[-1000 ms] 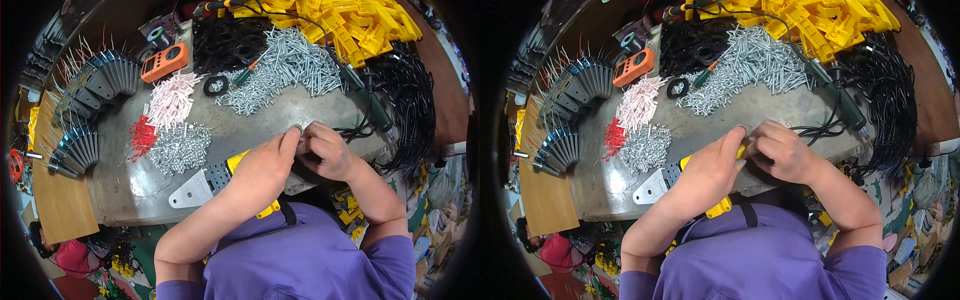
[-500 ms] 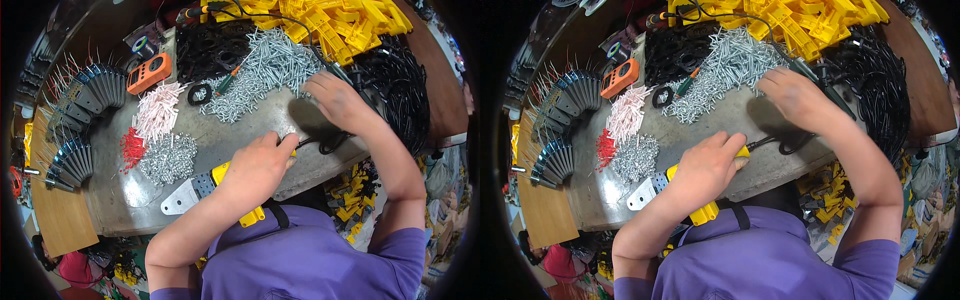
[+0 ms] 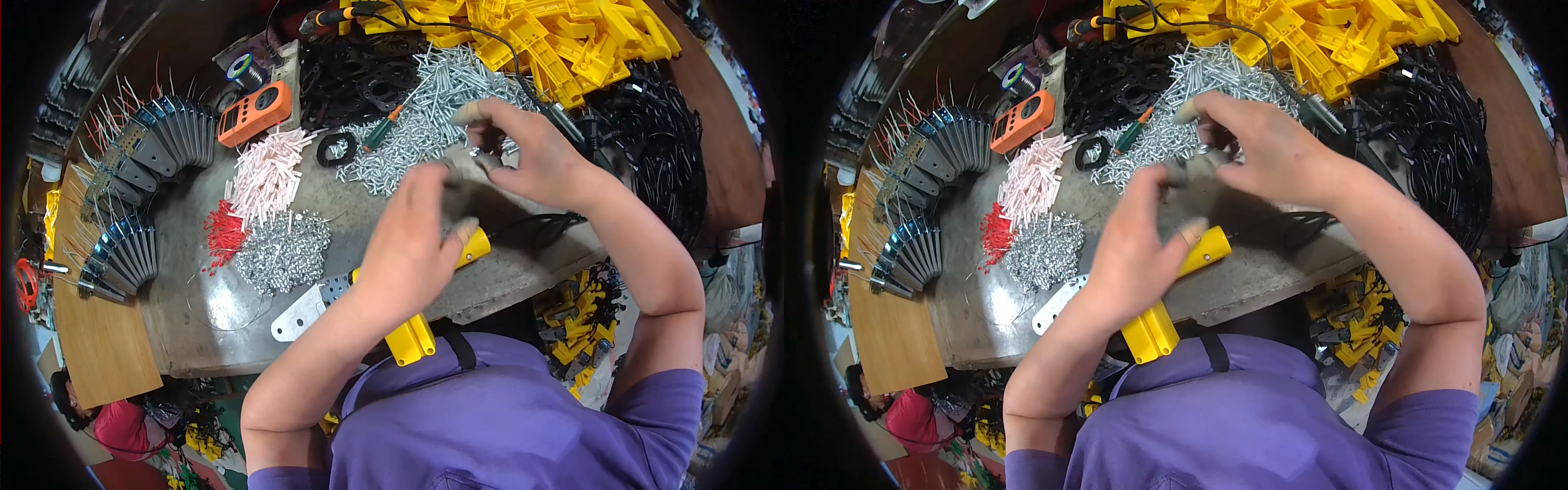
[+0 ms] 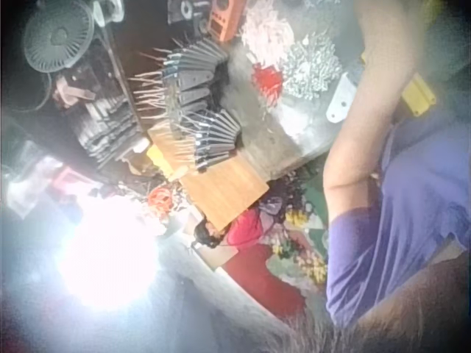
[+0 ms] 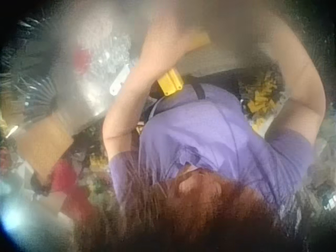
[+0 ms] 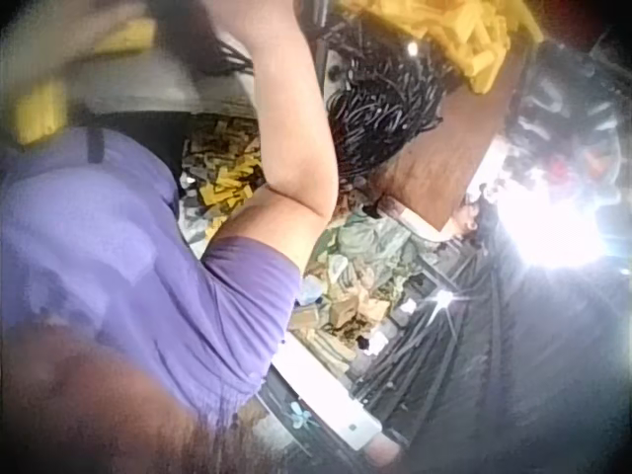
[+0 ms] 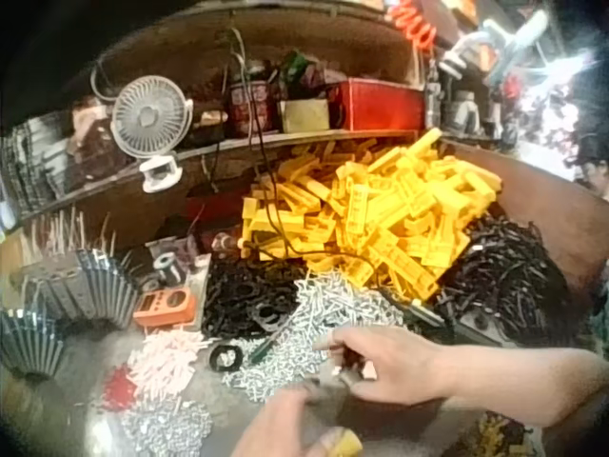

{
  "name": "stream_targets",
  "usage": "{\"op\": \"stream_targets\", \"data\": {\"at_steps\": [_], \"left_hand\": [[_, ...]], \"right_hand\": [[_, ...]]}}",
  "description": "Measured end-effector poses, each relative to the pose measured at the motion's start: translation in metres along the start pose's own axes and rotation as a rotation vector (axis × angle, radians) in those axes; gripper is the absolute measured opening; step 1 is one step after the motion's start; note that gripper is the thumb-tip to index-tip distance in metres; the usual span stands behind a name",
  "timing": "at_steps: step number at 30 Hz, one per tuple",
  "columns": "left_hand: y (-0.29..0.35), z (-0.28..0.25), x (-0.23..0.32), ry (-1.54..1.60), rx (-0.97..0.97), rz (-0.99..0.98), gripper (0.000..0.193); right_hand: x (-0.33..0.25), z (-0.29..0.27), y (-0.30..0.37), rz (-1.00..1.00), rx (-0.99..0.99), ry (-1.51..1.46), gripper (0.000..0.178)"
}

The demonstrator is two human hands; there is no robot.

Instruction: The person assembles and wires yellow plastic housing units by attaching metal brackets with screws using an electric screwdriver, then connecting wiring harnesses and heat shrink tubing with a soldering iron, pliers, and a crimping tool.

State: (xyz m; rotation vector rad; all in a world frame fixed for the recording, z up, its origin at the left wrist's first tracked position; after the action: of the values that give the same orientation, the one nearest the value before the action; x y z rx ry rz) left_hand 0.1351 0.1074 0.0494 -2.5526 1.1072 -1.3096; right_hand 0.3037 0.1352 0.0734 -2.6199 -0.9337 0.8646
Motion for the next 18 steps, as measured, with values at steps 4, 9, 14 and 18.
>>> {"op": "stream_targets", "data": {"at_steps": [4,9,14,18], "left_hand": [[-0.003,-0.015,-0.006,0.411,0.204,-0.165,0.045],[0.006,-0.038,-0.014,0.358,0.124,-0.258,0.049],[0.024,-0.039,-0.046,0.634,-0.188,-0.458,0.048],[0.028,-0.038,-0.05,0.636,-0.247,-0.484,0.049]], "right_hand": [[-0.032,0.006,0.001,0.197,0.124,-0.633,0.025],[-0.038,0.016,0.027,0.438,0.266,-0.775,0.017],[-0.074,0.054,0.054,0.159,0.165,-0.532,0.016],[-0.082,0.065,0.057,-0.032,0.203,-0.067,0.022]]}}
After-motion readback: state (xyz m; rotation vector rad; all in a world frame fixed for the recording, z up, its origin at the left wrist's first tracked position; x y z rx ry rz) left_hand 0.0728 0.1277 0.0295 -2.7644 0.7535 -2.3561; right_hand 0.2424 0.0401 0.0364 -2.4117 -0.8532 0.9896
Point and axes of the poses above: each hand's wrist, its own y-axis away from the middle knuckle, its own z-axis out of the palm, x = y × z, the point moved 4 cm from there along -y, towards the middle knuckle, and after that the axes turned 1 degree about y, right-handed, at the moved point
